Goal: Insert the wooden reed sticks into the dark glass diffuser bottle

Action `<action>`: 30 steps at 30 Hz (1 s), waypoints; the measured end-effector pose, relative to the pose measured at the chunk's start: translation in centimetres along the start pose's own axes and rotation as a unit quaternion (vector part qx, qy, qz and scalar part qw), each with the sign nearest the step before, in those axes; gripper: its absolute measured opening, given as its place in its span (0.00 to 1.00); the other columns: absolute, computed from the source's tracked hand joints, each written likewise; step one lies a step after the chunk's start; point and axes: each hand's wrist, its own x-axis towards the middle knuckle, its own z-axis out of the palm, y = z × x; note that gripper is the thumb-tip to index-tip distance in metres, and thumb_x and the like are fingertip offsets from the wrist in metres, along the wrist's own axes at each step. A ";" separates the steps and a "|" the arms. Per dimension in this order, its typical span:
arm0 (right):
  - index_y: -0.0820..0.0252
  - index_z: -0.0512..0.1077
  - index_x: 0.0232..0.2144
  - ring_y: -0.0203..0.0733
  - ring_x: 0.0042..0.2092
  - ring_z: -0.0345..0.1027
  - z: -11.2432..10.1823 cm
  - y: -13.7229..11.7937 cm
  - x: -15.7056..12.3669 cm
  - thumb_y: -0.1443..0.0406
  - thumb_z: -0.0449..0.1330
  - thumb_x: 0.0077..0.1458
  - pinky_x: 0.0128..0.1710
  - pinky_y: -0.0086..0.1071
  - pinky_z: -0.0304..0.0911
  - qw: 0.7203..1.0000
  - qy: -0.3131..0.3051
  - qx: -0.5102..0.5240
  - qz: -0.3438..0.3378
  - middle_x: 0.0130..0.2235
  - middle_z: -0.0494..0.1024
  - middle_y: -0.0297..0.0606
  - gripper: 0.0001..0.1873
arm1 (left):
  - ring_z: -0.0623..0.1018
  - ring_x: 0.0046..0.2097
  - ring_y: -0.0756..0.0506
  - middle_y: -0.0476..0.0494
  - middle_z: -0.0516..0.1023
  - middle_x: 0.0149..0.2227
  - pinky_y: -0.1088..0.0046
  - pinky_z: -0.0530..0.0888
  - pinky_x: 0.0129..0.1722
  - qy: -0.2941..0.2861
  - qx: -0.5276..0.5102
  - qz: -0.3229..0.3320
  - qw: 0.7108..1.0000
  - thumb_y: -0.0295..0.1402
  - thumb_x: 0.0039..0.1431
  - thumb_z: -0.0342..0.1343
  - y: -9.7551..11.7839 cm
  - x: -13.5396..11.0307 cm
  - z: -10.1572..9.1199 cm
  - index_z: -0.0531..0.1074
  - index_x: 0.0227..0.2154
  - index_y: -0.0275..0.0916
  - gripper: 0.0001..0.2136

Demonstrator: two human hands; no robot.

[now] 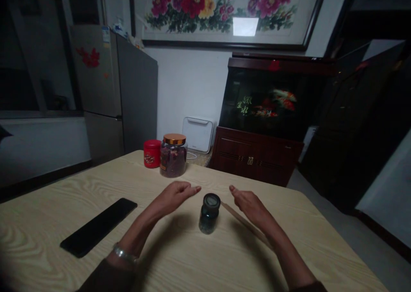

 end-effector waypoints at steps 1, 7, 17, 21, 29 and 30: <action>0.56 0.54 0.14 0.33 0.20 0.43 -0.8 -1.3 0.2 0.36 0.41 0.55 0.21 0.30 0.43 0.999 -0.042 0.030 -0.002 0.17 0.52 0.27 0.35 | 0.54 0.22 0.53 0.56 0.51 0.18 0.74 0.51 0.24 -0.034 -0.072 -0.001 0.997 0.58 0.55 0.50 1.4 0.7 -0.3 0.53 0.17 0.40 0.27; 0.55 0.53 0.13 0.30 0.18 0.36 -4.7 -7.4 0.8 0.31 0.27 0.48 0.19 0.28 0.35 0.919 -0.239 0.305 -0.070 0.15 0.48 0.25 0.40 | 0.49 0.19 0.55 0.57 0.46 0.17 0.77 0.52 0.21 -0.204 -0.367 -0.004 0.907 0.70 0.49 0.41 6.8 3.5 -2.5 0.49 0.18 0.42 0.32; 0.56 0.52 0.11 0.28 0.15 0.38 -2.3 -3.7 0.5 0.28 0.28 0.44 0.17 0.27 0.38 0.836 -0.304 0.453 -0.062 0.13 0.49 0.25 0.42 | 0.49 0.17 0.54 0.57 0.44 0.15 0.77 0.54 0.17 -0.186 -0.472 -0.103 0.855 0.73 0.45 0.39 2.2 2.5 0.2 0.51 0.17 0.42 0.34; 0.56 0.52 0.11 0.27 0.15 0.38 -1.0 -2.2 0.9 0.29 0.28 0.45 0.16 0.26 0.38 0.823 -0.311 0.471 -0.055 0.13 0.50 0.25 0.41 | 0.48 0.16 0.55 0.58 0.45 0.14 0.79 0.53 0.15 -0.244 -0.542 -0.087 0.799 0.70 0.46 0.43 0.6 2.6 1.1 0.50 0.17 0.42 0.33; 0.56 0.53 0.13 0.28 0.16 0.39 -0.2 -1.0 1.5 0.31 0.26 0.48 0.17 0.27 0.37 0.814 -0.321 0.480 -0.061 0.14 0.51 0.25 0.41 | 0.47 0.16 0.56 0.59 0.45 0.15 0.81 0.51 0.15 -0.317 -0.595 -0.053 0.736 0.65 0.49 0.50 -0.4 2.8 1.6 0.49 0.17 0.41 0.31; 0.56 0.53 0.13 0.28 0.16 0.39 -0.2 -1.0 1.5 0.31 0.27 0.49 0.17 0.27 0.37 0.827 -0.310 0.467 -0.050 0.14 0.51 0.26 0.41 | 0.48 0.16 0.56 0.59 0.45 0.15 0.81 0.51 0.15 -0.311 -0.588 -0.052 0.744 0.65 0.50 0.50 -0.6 2.8 1.6 0.49 0.17 0.41 0.31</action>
